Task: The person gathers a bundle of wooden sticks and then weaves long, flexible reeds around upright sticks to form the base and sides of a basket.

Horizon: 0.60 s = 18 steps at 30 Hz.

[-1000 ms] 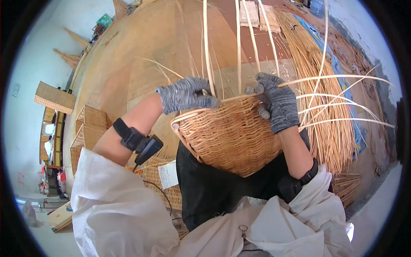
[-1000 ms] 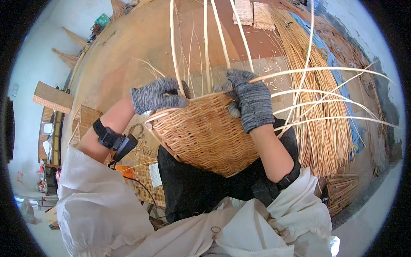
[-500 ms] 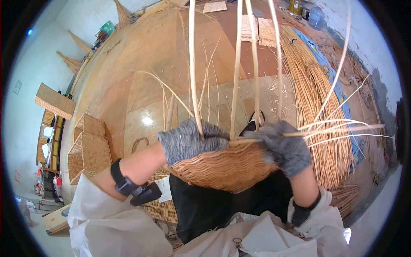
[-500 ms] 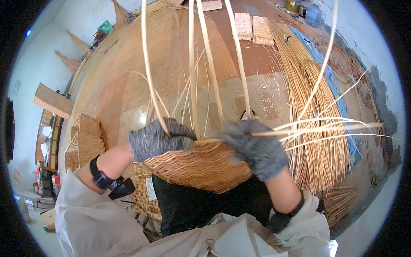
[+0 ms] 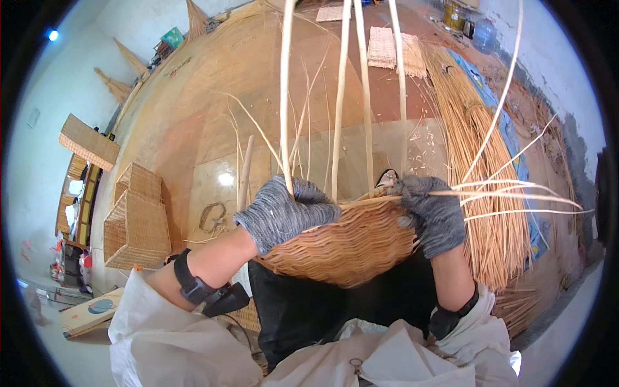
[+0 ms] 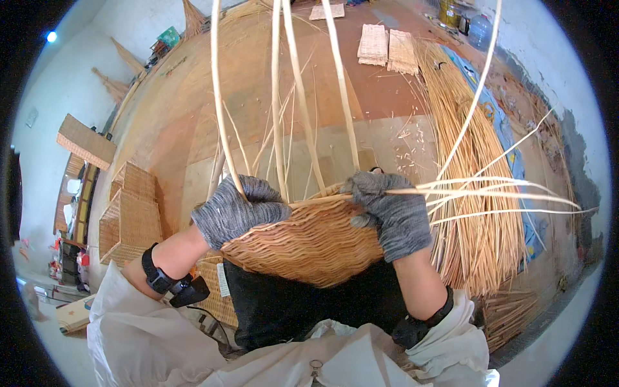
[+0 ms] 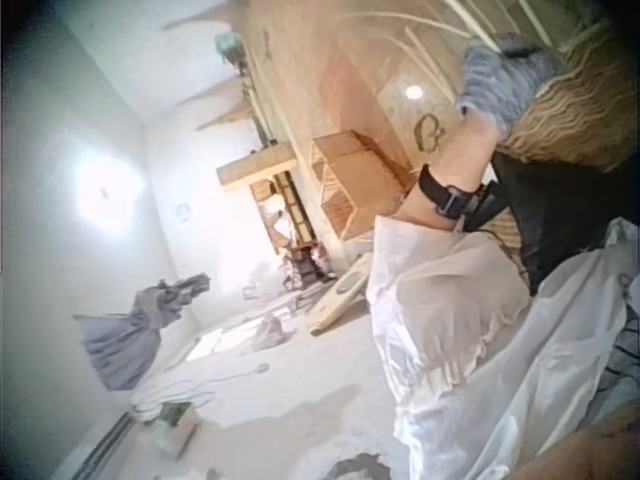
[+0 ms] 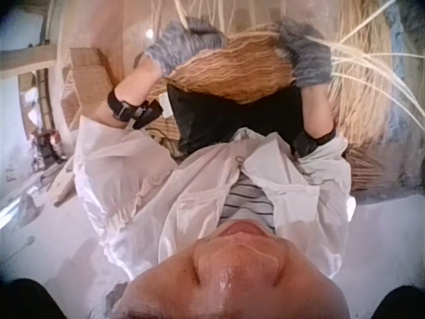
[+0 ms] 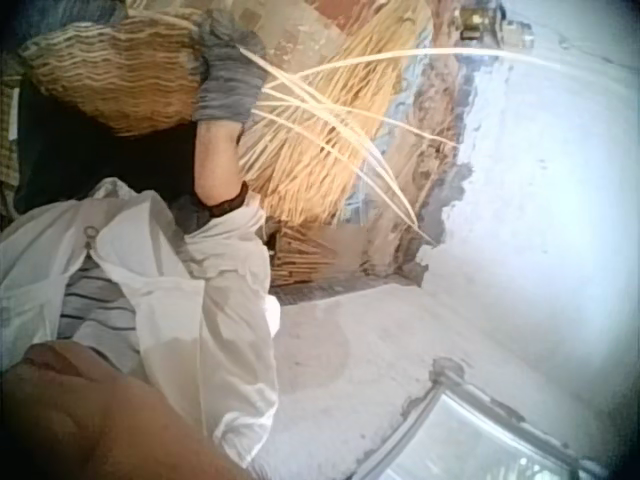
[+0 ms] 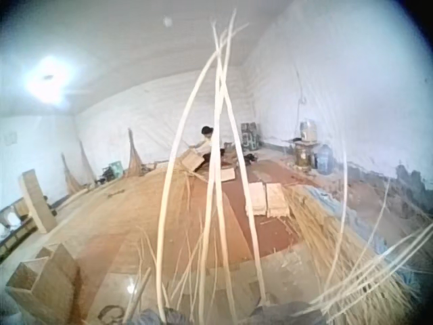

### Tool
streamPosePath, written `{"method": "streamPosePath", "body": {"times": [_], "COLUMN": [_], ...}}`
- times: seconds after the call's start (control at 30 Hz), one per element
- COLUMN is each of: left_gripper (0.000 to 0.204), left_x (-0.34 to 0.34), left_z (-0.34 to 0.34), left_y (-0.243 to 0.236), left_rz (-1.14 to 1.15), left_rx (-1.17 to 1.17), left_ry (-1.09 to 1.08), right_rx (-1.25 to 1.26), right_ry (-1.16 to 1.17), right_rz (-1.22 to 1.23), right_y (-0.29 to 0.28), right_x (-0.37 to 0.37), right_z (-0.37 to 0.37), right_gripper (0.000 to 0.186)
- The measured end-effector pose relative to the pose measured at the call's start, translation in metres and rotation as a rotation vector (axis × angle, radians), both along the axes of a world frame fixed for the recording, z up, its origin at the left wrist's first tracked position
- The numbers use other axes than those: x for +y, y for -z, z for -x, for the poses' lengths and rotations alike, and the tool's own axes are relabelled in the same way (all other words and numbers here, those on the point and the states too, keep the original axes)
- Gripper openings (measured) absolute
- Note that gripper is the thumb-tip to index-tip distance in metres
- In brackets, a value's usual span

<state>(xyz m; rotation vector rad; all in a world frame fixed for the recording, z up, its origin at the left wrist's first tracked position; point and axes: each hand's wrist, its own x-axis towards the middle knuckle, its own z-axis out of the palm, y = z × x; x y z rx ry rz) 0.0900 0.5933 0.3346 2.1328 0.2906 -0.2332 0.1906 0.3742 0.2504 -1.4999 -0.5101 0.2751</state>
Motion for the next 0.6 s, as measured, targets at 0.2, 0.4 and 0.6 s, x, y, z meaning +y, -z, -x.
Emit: {"method": "streamPosePath", "body": {"times": [0.2,0.4,0.6], "left_gripper": [0.022,0.025,0.029], "left_x": [0.004,-0.016,-0.018], "left_z": [-0.003,0.006,0.024], "left_y": [0.009,0.009,0.006], "left_rz": [-0.048,-0.143,-0.196], "left_rx": [-0.070,-0.138,-0.154], "left_ry": [-0.010,-0.067,-0.098], "right_rx": [-0.274,-0.509,-0.376], "right_ry": [-0.169,-0.069,-0.800], "right_rz": [0.025,0.562,0.446], "right_y": [-0.063,-0.126,-0.150], "right_x": [-0.006,0.043,0.080], "right_z": [0.080,0.012,-0.025], "right_gripper": [0.024,0.026,0.034]}}
